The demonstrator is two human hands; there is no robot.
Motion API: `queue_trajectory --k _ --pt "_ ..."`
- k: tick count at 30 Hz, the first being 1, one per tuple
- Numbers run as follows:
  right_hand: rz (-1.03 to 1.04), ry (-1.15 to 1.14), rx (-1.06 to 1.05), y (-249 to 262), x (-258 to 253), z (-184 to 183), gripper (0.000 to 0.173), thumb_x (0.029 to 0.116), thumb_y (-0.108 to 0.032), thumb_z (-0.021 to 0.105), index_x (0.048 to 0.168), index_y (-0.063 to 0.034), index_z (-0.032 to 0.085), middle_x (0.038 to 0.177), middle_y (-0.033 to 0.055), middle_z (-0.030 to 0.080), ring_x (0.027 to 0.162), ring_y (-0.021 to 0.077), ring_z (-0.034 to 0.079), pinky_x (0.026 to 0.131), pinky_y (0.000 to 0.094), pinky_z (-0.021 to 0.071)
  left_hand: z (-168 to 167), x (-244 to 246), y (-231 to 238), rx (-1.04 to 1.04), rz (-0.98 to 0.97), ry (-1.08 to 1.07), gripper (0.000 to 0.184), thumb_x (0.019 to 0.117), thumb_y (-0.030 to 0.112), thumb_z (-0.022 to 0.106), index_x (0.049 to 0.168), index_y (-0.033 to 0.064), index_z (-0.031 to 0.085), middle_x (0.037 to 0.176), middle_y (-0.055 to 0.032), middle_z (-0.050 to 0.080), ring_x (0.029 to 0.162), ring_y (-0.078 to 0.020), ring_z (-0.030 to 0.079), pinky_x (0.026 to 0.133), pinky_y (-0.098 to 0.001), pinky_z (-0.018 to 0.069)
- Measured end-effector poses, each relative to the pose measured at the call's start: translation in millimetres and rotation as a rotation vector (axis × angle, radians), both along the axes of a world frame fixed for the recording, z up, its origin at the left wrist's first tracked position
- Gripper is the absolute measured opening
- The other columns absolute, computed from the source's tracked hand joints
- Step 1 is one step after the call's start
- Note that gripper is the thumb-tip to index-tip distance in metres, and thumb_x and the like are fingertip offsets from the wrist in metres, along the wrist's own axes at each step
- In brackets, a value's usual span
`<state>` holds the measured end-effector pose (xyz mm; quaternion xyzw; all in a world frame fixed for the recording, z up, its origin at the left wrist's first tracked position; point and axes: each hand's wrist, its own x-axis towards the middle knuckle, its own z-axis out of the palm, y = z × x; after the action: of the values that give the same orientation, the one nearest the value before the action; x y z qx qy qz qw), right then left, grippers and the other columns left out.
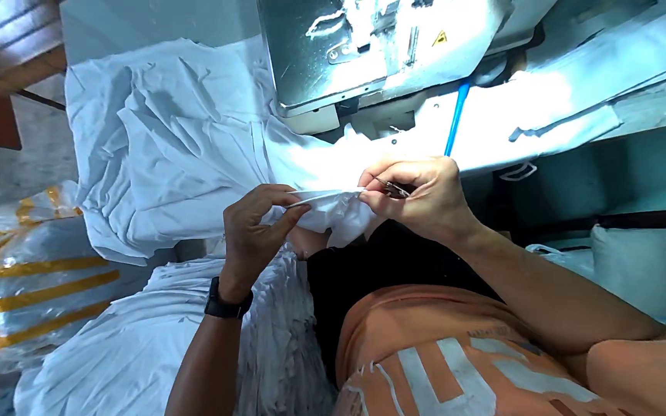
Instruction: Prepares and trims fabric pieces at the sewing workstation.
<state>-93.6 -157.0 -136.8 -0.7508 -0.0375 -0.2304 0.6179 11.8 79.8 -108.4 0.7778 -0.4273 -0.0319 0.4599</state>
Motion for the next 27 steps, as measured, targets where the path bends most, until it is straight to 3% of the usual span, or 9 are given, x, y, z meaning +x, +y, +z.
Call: queue_trajectory --k 4,7,10,12,16,19,21,23,27 --pt "-0.048 0.014 0.021 2.2 0.7 -2.1 0.004 0.0802 -0.002 0.073 0.078 -0.0015 0.070 0.087 0.0034 0.072 0.073 -0.0036 0.062 0.064 0.0097 0.0506 -7.6 -4.7 -7.6 -0.137 0.090 0.124 0.015 0.0890 0.004 0.076 0.100 0.0082 0.067 0.099 0.0051 0.072 0.093 -0.0034 0.069 0.086 -0.0226 0.0584" --pt "-0.106 0.054 0.105 8.5 2.0 -2.2 0.009 0.0771 0.001 0.074 0.079 -0.0034 0.066 0.077 0.0007 0.068 0.060 -0.0021 0.056 0.053 0.0120 0.0462 -6.7 -10.6 -17.5 -0.295 0.195 0.414 0.026 0.0937 0.008 0.073 0.113 0.0227 0.064 0.103 0.0120 0.072 0.094 -0.0026 0.069 0.087 -0.0235 0.0588" --pt "-0.065 0.063 0.152 9.4 2.8 -2.7 0.011 0.0766 0.003 0.073 0.082 -0.0033 0.065 0.075 0.0011 0.066 0.060 -0.0002 0.055 0.052 0.0137 0.0445 -1.1 -11.0 -35.6 -0.453 0.310 0.667 0.027 0.0959 0.006 0.068 0.112 0.0277 0.065 0.100 0.0108 0.074 0.091 -0.0037 0.071 0.083 -0.0244 0.0604" --pt "0.001 0.142 0.043 -1.7 0.0 0.3 0.011 0.0814 -0.003 0.075 0.089 -0.0043 0.067 0.076 0.0005 0.065 0.061 0.0021 0.056 0.053 0.0167 0.0473 1.9 -8.0 -47.7 -0.459 0.309 0.649 0.026 0.0942 0.005 0.070 0.105 0.0282 0.065 0.096 0.0111 0.075 0.087 -0.0027 0.072 0.079 -0.0230 0.0610" --pt "-0.259 0.462 -0.496 -47.7 -13.4 13.7 0.026 0.0958 -0.027 0.071 0.096 -0.0013 0.075 0.082 0.0152 0.071 0.074 0.0303 0.070 0.065 0.0494 0.0561 0.5 -0.6 -71.3 -0.288 0.096 0.333 0.031 0.0868 -0.001 0.075 0.104 0.0207 0.061 0.095 0.0122 0.073 0.086 -0.0020 0.071 0.078 -0.0235 0.0618" --pt "-0.387 0.927 -0.664 -77.2 -7.7 19.4 0.055 0.0989 -0.048 0.064 0.088 0.0055 0.066 0.085 0.0265 0.067 0.087 0.0470 0.067 0.071 0.0628 0.0473 -13.0 -10.2 -97.7 -0.067 0.024 0.192 0.030 0.0851 -0.002 0.075 0.109 0.0020 0.057 0.095 -0.0029 0.070 0.082 -0.0077 0.070 0.074 -0.0278 0.0608" --pt "-0.340 1.064 -0.627 -86.6 0.0 15.2 0.053 0.0995 -0.045 0.065 0.083 0.0060 0.063 0.085 0.0263 0.065 0.089 0.0461 0.065 0.073 0.0621 0.0468 -34.0 -17.9 -112.3 -0.014 0.004 0.151 0.032 0.0846 -0.001 0.076 0.110 0.0005 0.057 0.096 -0.0090 0.071 0.078 -0.0118 0.071 0.069 -0.0291 0.0617" --pt "-0.309 1.032 -0.567 -91.0 2.1 8.9 0.039 0.0986 -0.029 0.066 0.077 0.0035 0.060 0.078 0.0223 0.063 0.081 0.0409 0.064 0.069 0.0586 0.0467 -57.2 -23.3 -118.8 -0.004 -0.001 0.157 0.032 0.0843 0.000 0.078 0.107 0.0051 0.055 0.093 -0.0072 0.070 0.075 -0.0119 0.071 0.065 -0.0280 0.0614" --pt "-0.292 0.960 -0.336 -101.9 -6.7 2.2 0.029 0.0902 -0.013 0.070 0.066 -0.0048 0.056 0.060 0.0067 0.053 0.056 0.0194 0.053 0.056 0.0430 0.0424 -72.1 -28.5 -122.3 0.007 0.046 0.149 0.028 0.0847 0.002 0.078 0.100 0.0076 0.056 0.084 -0.0052 0.068 0.068 -0.0122 0.068 0.059 -0.0280 0.0590"
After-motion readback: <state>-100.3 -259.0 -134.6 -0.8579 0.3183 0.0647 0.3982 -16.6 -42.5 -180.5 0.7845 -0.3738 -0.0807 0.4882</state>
